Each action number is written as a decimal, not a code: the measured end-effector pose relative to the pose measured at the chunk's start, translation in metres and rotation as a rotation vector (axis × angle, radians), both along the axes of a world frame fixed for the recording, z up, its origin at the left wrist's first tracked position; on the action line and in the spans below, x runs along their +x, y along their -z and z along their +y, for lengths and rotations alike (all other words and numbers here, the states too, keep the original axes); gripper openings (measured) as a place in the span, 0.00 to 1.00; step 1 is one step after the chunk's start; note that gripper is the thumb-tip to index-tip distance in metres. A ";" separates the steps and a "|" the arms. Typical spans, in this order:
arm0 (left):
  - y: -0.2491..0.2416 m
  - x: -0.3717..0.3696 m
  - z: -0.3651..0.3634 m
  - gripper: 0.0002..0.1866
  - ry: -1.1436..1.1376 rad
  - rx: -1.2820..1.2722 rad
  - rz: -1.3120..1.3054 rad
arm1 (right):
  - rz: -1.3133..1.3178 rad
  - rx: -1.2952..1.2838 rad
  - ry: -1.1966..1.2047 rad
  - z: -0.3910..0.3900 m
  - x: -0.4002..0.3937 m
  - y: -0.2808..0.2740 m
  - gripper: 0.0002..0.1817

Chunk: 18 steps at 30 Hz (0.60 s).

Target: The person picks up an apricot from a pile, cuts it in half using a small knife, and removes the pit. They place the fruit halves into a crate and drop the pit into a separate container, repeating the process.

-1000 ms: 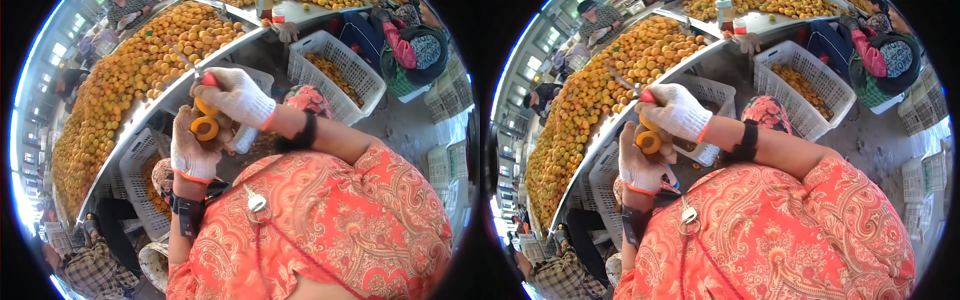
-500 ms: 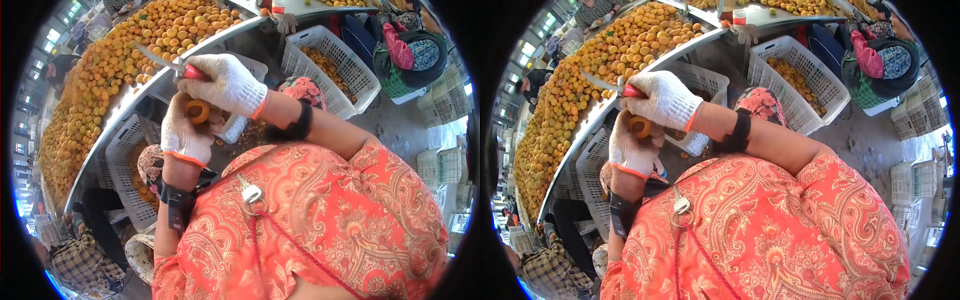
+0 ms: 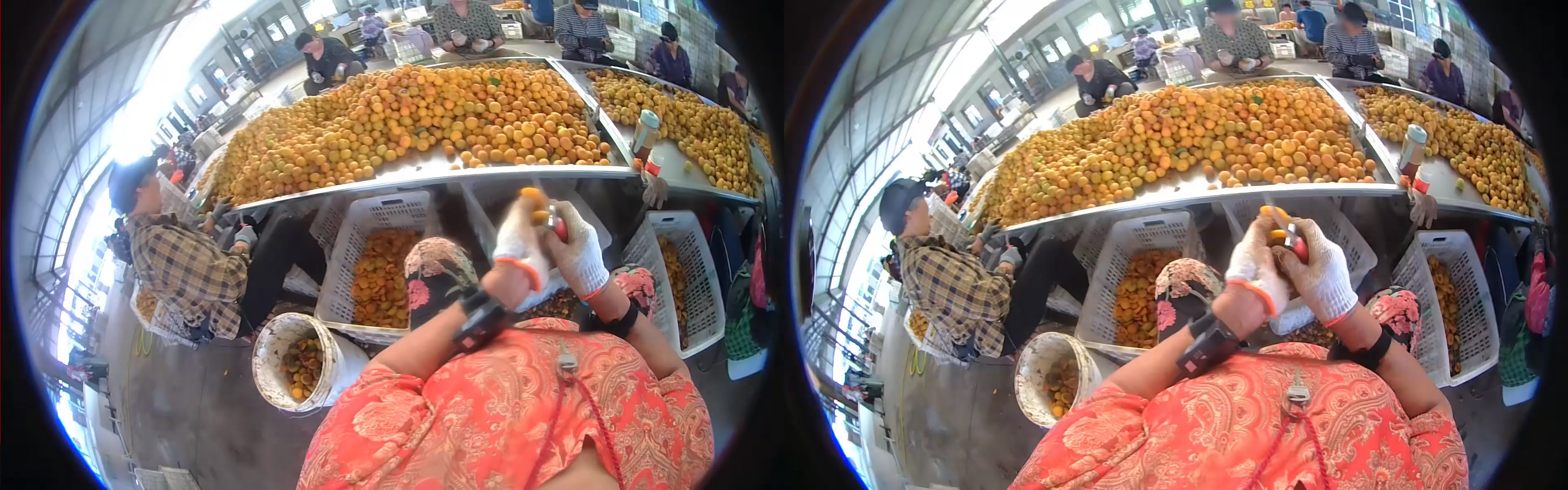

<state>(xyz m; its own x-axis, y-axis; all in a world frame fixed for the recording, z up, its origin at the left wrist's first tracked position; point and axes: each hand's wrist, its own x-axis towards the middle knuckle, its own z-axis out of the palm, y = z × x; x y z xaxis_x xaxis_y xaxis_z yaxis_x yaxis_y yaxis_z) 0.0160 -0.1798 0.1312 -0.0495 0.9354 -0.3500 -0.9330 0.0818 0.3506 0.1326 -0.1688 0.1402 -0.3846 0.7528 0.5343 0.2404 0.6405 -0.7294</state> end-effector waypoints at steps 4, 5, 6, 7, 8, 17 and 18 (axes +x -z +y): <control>-0.025 0.006 -0.023 0.16 0.049 0.063 0.014 | 0.243 -0.179 -0.135 0.000 -0.005 0.004 0.18; -0.024 0.002 -0.024 0.16 0.045 0.065 0.016 | 0.244 -0.177 -0.139 -0.001 -0.002 -0.002 0.18; -0.021 -0.004 -0.024 0.16 0.086 0.164 0.003 | 0.193 -0.169 -0.181 -0.004 0.004 -0.011 0.16; -0.016 -0.009 -0.022 0.15 0.126 0.261 -0.009 | 0.142 -0.162 -0.223 -0.006 0.009 -0.017 0.15; -0.013 -0.014 -0.020 0.15 0.045 0.303 0.028 | 0.173 -0.162 -0.261 -0.005 0.012 -0.019 0.13; -0.013 -0.023 -0.024 0.15 0.118 0.467 0.245 | 0.150 -0.129 -0.175 0.009 0.011 -0.027 0.16; -0.011 -0.021 -0.023 0.14 0.161 0.329 0.264 | 0.080 -0.071 -0.143 0.013 0.008 -0.024 0.18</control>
<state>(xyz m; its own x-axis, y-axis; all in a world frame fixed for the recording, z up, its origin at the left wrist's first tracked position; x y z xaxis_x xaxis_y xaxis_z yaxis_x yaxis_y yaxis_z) -0.0048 -0.2030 0.1420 0.0577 0.9979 -0.0281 -0.7927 0.0629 0.6063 0.1403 -0.1562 0.1642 -0.4487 0.7307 0.5145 0.0902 0.6098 -0.7874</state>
